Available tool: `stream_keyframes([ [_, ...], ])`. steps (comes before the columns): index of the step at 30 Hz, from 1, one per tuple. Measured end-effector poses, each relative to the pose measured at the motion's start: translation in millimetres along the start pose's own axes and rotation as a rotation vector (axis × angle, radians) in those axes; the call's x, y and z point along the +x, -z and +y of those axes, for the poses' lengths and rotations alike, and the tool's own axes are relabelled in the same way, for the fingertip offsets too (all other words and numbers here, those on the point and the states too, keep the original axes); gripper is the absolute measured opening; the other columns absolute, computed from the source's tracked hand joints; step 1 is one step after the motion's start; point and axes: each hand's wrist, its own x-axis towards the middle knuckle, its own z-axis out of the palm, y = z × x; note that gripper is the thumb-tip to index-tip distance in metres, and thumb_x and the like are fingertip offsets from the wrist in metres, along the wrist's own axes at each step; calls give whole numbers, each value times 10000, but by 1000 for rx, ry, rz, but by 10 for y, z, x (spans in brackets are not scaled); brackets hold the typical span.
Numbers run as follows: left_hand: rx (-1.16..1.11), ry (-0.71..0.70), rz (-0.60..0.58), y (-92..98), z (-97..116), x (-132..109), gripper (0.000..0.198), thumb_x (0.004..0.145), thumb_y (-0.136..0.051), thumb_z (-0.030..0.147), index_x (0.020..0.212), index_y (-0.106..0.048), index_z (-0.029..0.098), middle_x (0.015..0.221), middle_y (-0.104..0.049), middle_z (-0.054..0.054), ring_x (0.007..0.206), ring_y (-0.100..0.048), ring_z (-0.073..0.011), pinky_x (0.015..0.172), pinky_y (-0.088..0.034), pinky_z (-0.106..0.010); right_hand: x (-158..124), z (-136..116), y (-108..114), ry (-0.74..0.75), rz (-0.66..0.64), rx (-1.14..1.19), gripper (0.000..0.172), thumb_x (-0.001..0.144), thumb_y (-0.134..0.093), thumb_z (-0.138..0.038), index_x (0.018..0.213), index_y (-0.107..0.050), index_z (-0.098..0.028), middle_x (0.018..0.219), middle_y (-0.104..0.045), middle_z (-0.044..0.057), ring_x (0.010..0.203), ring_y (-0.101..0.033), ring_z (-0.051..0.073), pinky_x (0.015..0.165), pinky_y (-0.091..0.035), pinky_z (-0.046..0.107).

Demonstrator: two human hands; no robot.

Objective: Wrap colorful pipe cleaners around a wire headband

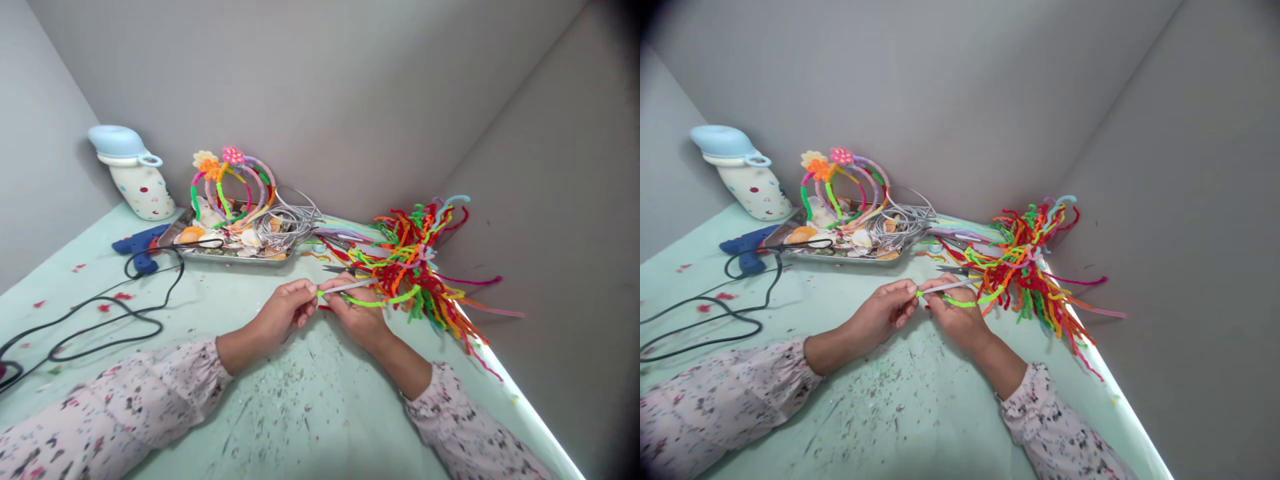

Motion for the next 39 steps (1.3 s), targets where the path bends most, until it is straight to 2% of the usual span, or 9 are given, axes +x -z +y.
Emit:
stream_keyframes([
  [15,3,-5,-4,-13,14,-9,235,810,-573,329,663,-491,165,558,-468,44,425,-356,-46,395,-230,-176,4,-12,12,6,-11,-47,168,891,-537,-268,918,-703,-257,836,-650,11,831,-610,177,781,-448,317],
  [24,3,-24,14,-25,20,-16,293,802,-603,418,694,-514,160,594,-527,30,430,-379,-40,412,-244,-182,7,1,-8,1,12,15,132,864,-564,-244,907,-688,-245,844,-653,19,828,-613,177,776,-472,329],
  [26,-7,-24,18,-24,31,-16,302,799,-614,416,685,-505,158,596,-526,33,429,-374,-36,415,-243,-176,3,0,-25,-48,32,79,124,841,-593,-259,939,-666,-241,868,-654,17,834,-609,172,779,-477,325],
  [29,-30,-19,23,-20,48,-16,287,805,-614,404,703,-508,158,611,-534,30,431,-376,-34,420,-244,-174,5,-10,-46,-187,73,224,182,800,-629,-286,975,-618,-235,822,-628,-4,735,-584,144,677,-487,284],
  [31,-26,-20,20,-20,56,-16,276,812,-608,394,710,-518,154,622,-540,25,433,-377,-34,424,-241,-176,15,-16,-49,-252,108,315,181,773,-645,-301,932,-601,-225,772,-604,-16,679,-562,130,620,-482,262],
  [39,89,-16,39,-24,38,-16,267,774,-640,401,704,-600,146,607,-542,24,422,-370,-36,418,-202,-199,75,21,-24,-384,146,431,217,735,-684,-372,841,-587,-209,663,-572,-43,570,-535,102,551,-460,231],
])
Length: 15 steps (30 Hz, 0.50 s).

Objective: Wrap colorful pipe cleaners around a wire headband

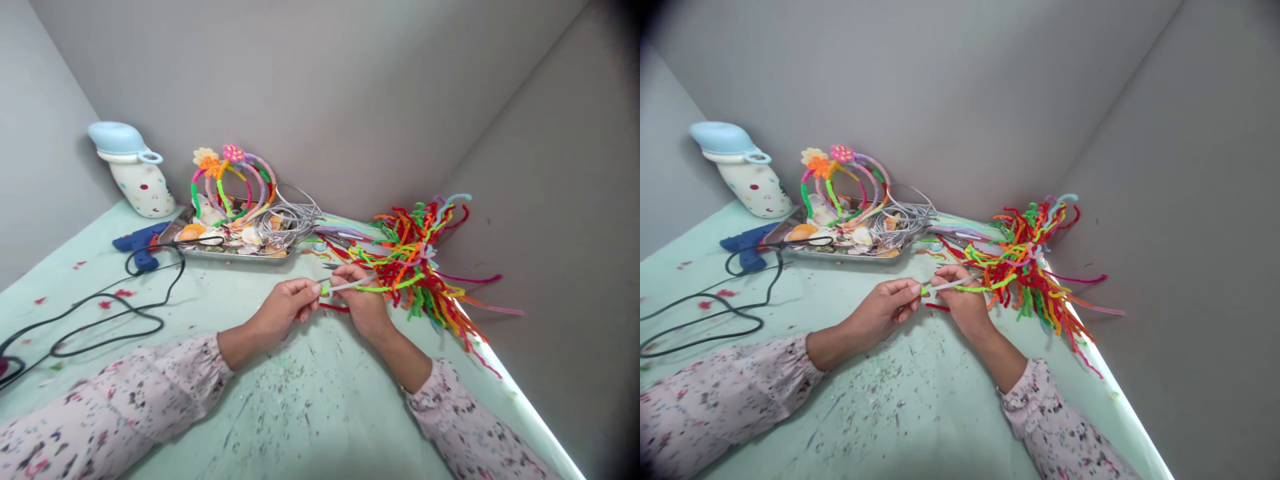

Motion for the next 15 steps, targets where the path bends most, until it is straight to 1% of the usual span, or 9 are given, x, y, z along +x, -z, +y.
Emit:
stream_keyframes([
  [2,36,10,-5,1,1,-1,263,770,-640,407,725,-630,148,600,-539,26,418,-366,-38,416,-197,-204,15,25,5,-13,24,18,231,722,-701,-377,832,-590,-208,627,-563,-51,557,-531,102,542,-449,228],
  [5,75,34,-15,-2,13,-4,249,759,-651,395,726,-651,148,578,-533,27,417,-366,-42,414,-205,-205,29,75,11,-48,40,65,260,705,-721,-384,845,-593,-207,625,-574,-53,541,-539,103,527,-442,227],
  [10,94,51,-29,-12,29,-7,244,753,-659,374,674,-635,145,556,-532,26,420,-383,-45,418,-237,-200,37,123,4,-115,0,200,282,698,-733,-368,883,-591,-208,627,-576,-60,520,-532,92,505,-426,212],
  [13,62,54,-5,-13,34,-7,210,751,-668,346,702,-647,143,546,-521,33,417,-374,-38,412,-224,-193,41,116,-3,-150,-21,235,303,707,-729,-377,919,-605,-200,631,-584,-53,528,-528,90,508,-419,207],
  [15,11,54,22,-10,35,-3,192,747,-678,330,734,-659,139,549,-521,36,415,-366,-30,408,-208,-188,39,108,-3,-155,-43,213,294,739,-693,-405,928,-616,-193,626,-591,-44,517,-514,89,493,-403,206],
])
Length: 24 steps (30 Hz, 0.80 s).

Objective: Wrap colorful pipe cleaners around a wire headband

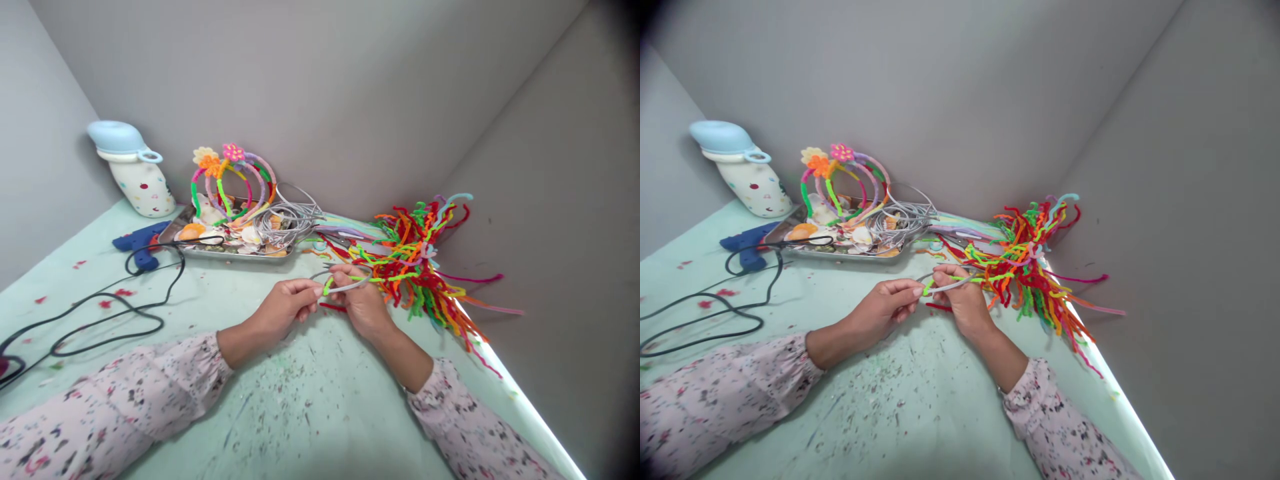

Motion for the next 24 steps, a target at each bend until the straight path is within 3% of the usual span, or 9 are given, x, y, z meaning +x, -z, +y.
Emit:
stream_keyframes([
  [7,-201,-40,48,15,-24,29,196,733,-710,317,785,-653,137,576,-531,44,420,-390,-19,415,-233,-172,-69,-42,1,66,-71,-138,208,781,-631,-386,832,-621,-185,721,-617,-10,561,-514,95,527,-418,223],
  [18,-26,-55,17,30,-88,51,185,778,-653,333,851,-634,164,657,-601,28,443,-453,-44,432,-265,-197,-116,-97,-45,139,-30,-192,212,797,-608,-375,900,-634,-192,667,-568,-28,583,-506,112,569,-420,251],
  [24,103,-116,11,32,-85,31,224,790,-637,379,789,-624,155,525,-509,48,487,-415,-69,487,-284,-211,-125,-127,-57,190,-40,-258,161,821,-588,-345,851,-640,-196,671,-560,-32,609,-493,109,600,-410,245],
])
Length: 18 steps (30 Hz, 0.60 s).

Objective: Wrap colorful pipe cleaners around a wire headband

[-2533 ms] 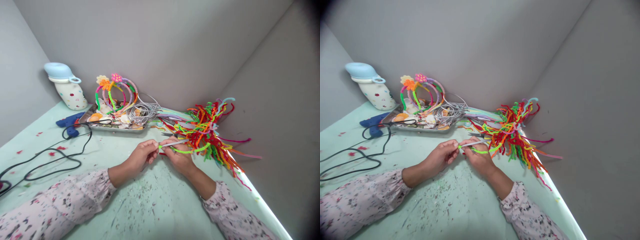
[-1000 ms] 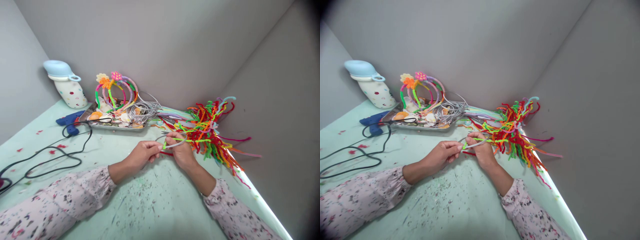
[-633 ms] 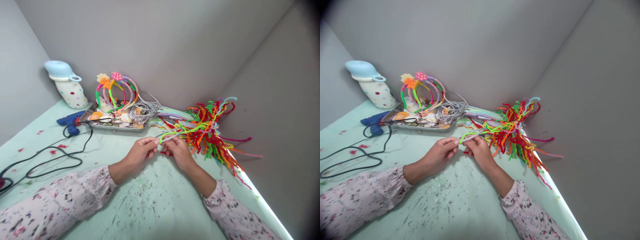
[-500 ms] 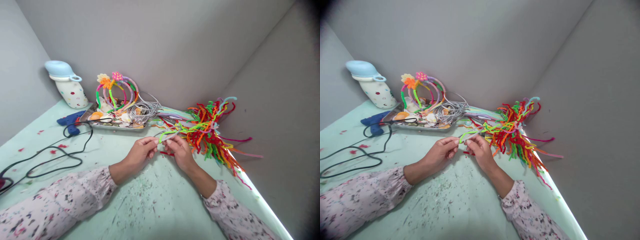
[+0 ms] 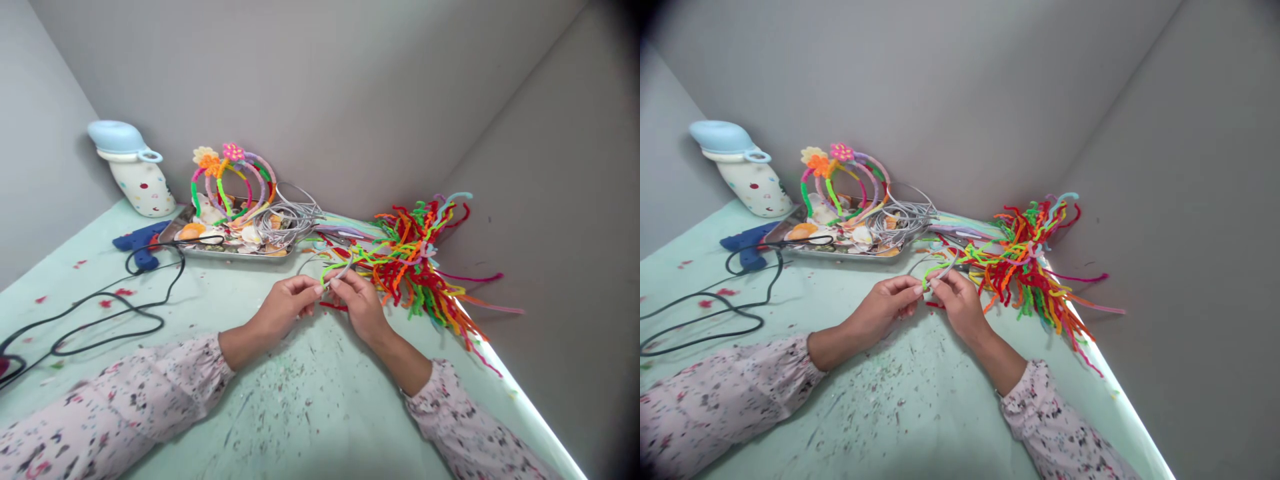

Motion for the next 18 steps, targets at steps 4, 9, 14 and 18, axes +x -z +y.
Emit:
stream_keyframes([
  [4,26,-23,9,-10,7,1,226,769,-656,375,769,-623,151,542,-482,57,490,-381,-67,481,-271,-216,1,3,-3,-11,17,7,197,832,-585,-383,854,-634,-193,652,-554,-32,588,-484,107,579,-404,241],
  [9,23,-18,37,-22,-6,5,209,751,-670,348,803,-637,148,561,-486,59,493,-383,-66,478,-276,-215,38,95,14,-83,75,122,236,834,-590,-428,909,-620,-206,770,-608,-11,583,-494,100,520,-405,224],
  [14,32,-11,50,-30,-1,2,194,738,-675,331,778,-632,146,556,-484,59,483,-372,-61,474,-271,-212,73,150,38,-149,101,199,269,811,-619,-429,962,-652,-208,872,-642,21,629,-529,109,476,-399,206],
  [18,65,8,37,-39,24,-8,186,732,-671,325,763,-633,146,550,-486,56,483,-375,-62,472,-269,-209,71,135,47,-164,44,232,272,820,-607,-386,1009,-685,-207,915,-663,49,739,-572,141,535,-425,218],
])
